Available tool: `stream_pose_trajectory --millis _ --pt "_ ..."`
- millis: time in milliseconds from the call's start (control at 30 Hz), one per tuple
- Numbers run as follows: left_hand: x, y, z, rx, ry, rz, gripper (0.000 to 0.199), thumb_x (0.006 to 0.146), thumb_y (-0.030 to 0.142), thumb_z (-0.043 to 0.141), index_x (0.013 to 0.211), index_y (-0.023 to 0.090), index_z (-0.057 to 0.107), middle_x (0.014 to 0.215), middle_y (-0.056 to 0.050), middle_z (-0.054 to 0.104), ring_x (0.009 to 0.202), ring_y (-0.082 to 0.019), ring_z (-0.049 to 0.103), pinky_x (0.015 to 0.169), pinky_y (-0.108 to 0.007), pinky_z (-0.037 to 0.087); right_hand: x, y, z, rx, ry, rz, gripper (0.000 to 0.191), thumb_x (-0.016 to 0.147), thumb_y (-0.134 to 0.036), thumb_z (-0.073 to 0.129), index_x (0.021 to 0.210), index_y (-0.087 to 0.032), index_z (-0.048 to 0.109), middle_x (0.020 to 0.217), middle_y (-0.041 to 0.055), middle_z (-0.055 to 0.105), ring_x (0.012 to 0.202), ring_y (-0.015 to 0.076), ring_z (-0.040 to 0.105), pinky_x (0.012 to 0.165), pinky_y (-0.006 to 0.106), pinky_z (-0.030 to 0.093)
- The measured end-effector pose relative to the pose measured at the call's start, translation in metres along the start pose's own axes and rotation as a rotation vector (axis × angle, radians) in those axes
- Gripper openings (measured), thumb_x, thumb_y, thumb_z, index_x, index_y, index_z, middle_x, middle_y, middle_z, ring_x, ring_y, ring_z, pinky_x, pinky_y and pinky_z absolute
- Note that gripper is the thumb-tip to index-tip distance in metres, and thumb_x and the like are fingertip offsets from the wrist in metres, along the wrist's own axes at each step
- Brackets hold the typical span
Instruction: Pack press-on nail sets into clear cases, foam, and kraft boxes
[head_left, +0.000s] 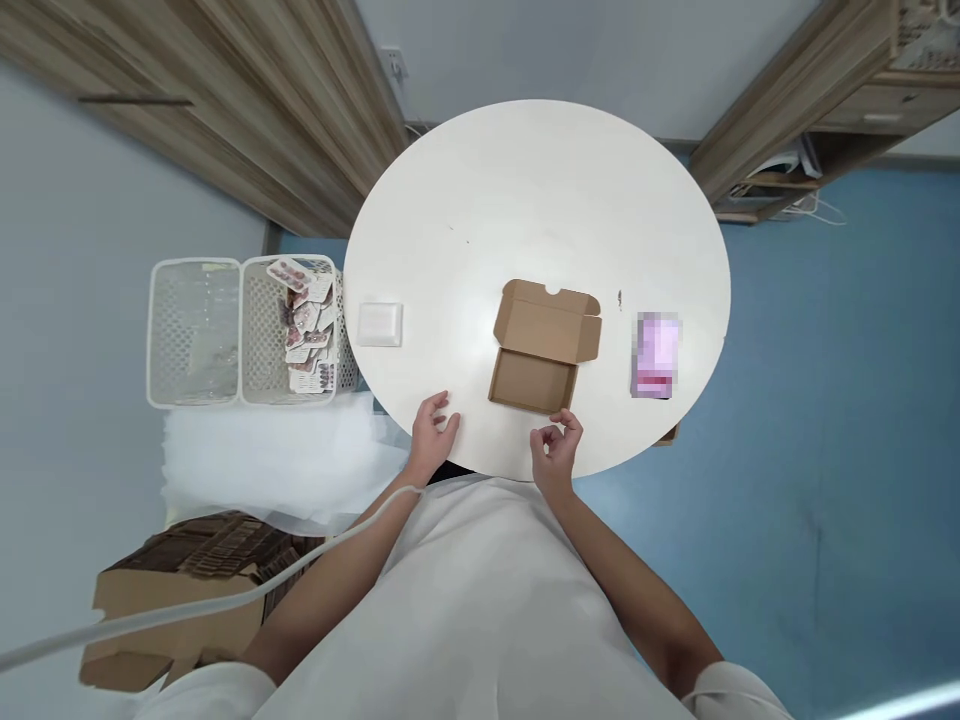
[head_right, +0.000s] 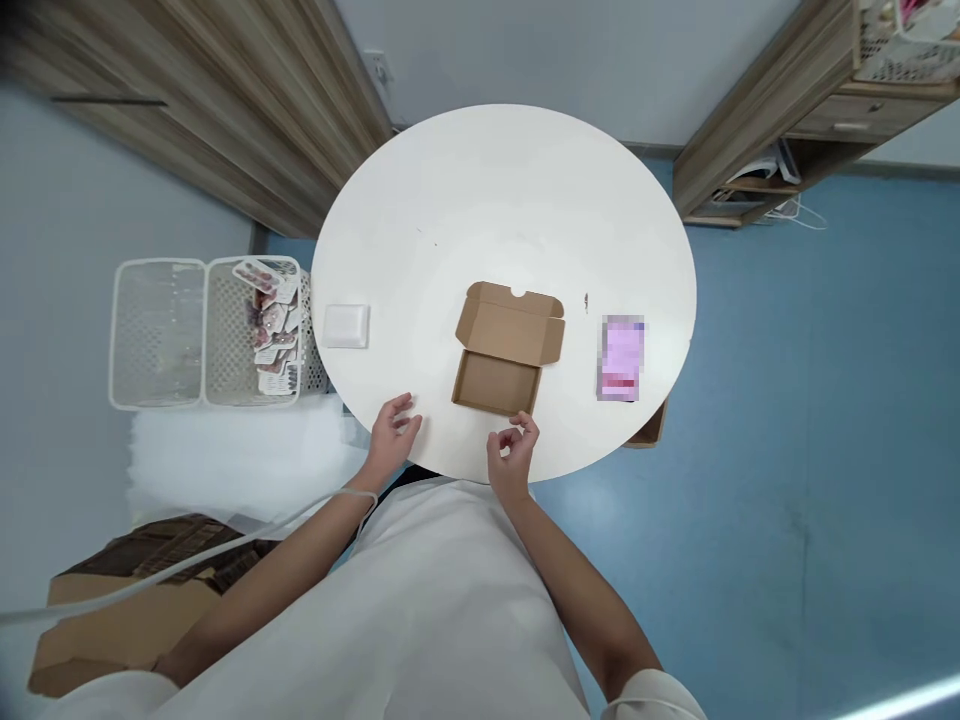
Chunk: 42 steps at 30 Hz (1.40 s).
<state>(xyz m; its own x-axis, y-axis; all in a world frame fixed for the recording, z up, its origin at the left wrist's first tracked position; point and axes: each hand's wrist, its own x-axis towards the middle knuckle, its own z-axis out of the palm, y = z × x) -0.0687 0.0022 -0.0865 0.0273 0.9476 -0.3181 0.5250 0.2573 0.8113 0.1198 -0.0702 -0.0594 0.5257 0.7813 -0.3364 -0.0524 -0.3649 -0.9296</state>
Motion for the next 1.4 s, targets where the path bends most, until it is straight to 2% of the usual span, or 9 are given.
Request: stream_pose_trajectory --millis 100,233,333,533,700,867,1067,1233,1400 --pt "0.023 -0.008 -0.033 0.026 0.082 0.018 0.039 0.077 0.029 0.053 0.115 0.022 0.047 0.116 -0.008 0.048 0.105 -0.019 0.050 0.082 -0.033 0.047 0.006 -0.019 0.035 -0.043 -0.037 -0.069 0.042 0.077 -0.024 0.049 0.115 -0.027 0.032 0.100 0.0027 0.043 0.062 0.0071 0.045 0.063 0.026 0.045" --pt "0.059 -0.014 -0.077 0.092 0.159 0.049 0.040 0.075 0.027 0.054 0.114 0.021 0.048 0.120 -0.010 0.044 0.113 -0.022 0.043 0.088 -0.036 0.044 0.030 -0.034 0.094 -0.209 -0.312 -0.067 0.035 0.076 -0.028 0.050 0.110 -0.023 0.045 0.098 0.0045 0.051 0.065 0.0100 0.048 0.066 0.029 0.046" --pt "0.088 -0.017 -0.097 0.106 0.191 0.048 0.050 0.073 0.027 0.056 0.121 0.020 0.043 0.130 -0.011 0.035 0.123 -0.025 0.032 0.100 -0.040 0.032 0.051 -0.040 0.140 -0.278 -0.457 0.027 0.037 0.073 -0.031 0.054 0.108 -0.024 0.050 0.108 0.0055 0.052 0.080 0.0136 0.053 0.074 0.032 0.047" --pt "0.132 -0.019 -0.103 0.022 0.083 -0.021 0.059 0.076 0.029 0.053 0.130 0.018 0.032 0.137 -0.013 0.028 0.130 -0.027 0.021 0.107 -0.045 0.017 0.079 -0.049 0.208 -0.213 -0.550 0.163 0.052 0.071 -0.039 0.058 0.120 -0.030 0.044 0.132 0.0020 0.039 0.118 0.0210 0.040 0.089 0.037 0.043" --pt "0.139 -0.021 -0.100 -0.075 0.067 -0.057 0.052 0.077 0.028 0.052 0.125 0.016 0.039 0.128 -0.013 0.039 0.121 -0.025 0.036 0.099 -0.043 0.032 0.084 -0.047 0.233 -0.129 -0.558 0.156 0.051 0.070 -0.037 0.059 0.118 -0.029 0.046 0.130 0.0019 0.043 0.114 0.0186 0.045 0.087 0.033 0.045" --pt "0.126 -0.030 -0.092 -0.267 0.103 -0.173 0.032 0.077 0.027 0.050 0.107 0.016 0.051 0.104 -0.009 0.054 0.089 -0.017 0.054 0.079 -0.033 0.046 0.080 -0.031 0.221 -0.229 -0.428 0.196 0.036 0.069 -0.036 0.057 0.102 -0.023 0.054 0.105 0.0031 0.057 0.088 0.0141 0.055 0.076 0.029 0.048" --pt "0.097 -0.031 -0.075 -0.400 0.046 -0.219 0.020 0.074 0.025 0.053 0.092 0.017 0.049 0.087 -0.003 0.054 0.071 -0.010 0.053 0.070 -0.026 0.046 0.068 -0.020 0.186 -0.273 -0.365 0.165 0.020 0.068 -0.034 0.054 0.083 -0.021 0.053 0.089 0.0007 0.056 0.066 0.0103 0.052 0.066 0.027 0.046" --pt "0.076 0.000 -0.055 -0.365 0.030 -0.088 0.026 0.075 0.027 0.052 0.099 0.019 0.047 0.093 -0.003 0.053 0.072 -0.009 0.053 0.069 -0.025 0.045 0.056 -0.034 0.141 -0.229 -0.331 0.044 0.022 0.070 -0.031 0.052 0.089 -0.022 0.050 0.093 0.0006 0.054 0.064 0.0098 0.051 0.062 0.025 0.045" --pt "0.062 0.047 -0.009 -0.214 -0.094 0.083 0.029 0.076 0.025 0.050 0.104 0.021 0.049 0.098 -0.005 0.054 0.074 -0.012 0.053 0.064 -0.025 0.045 0.056 -0.040 0.073 -0.265 -0.195 -0.051 0.028 0.071 -0.028 0.049 0.099 -0.023 0.047 0.102 0.0034 0.051 0.065 0.0101 0.053 0.064 0.027 0.046"
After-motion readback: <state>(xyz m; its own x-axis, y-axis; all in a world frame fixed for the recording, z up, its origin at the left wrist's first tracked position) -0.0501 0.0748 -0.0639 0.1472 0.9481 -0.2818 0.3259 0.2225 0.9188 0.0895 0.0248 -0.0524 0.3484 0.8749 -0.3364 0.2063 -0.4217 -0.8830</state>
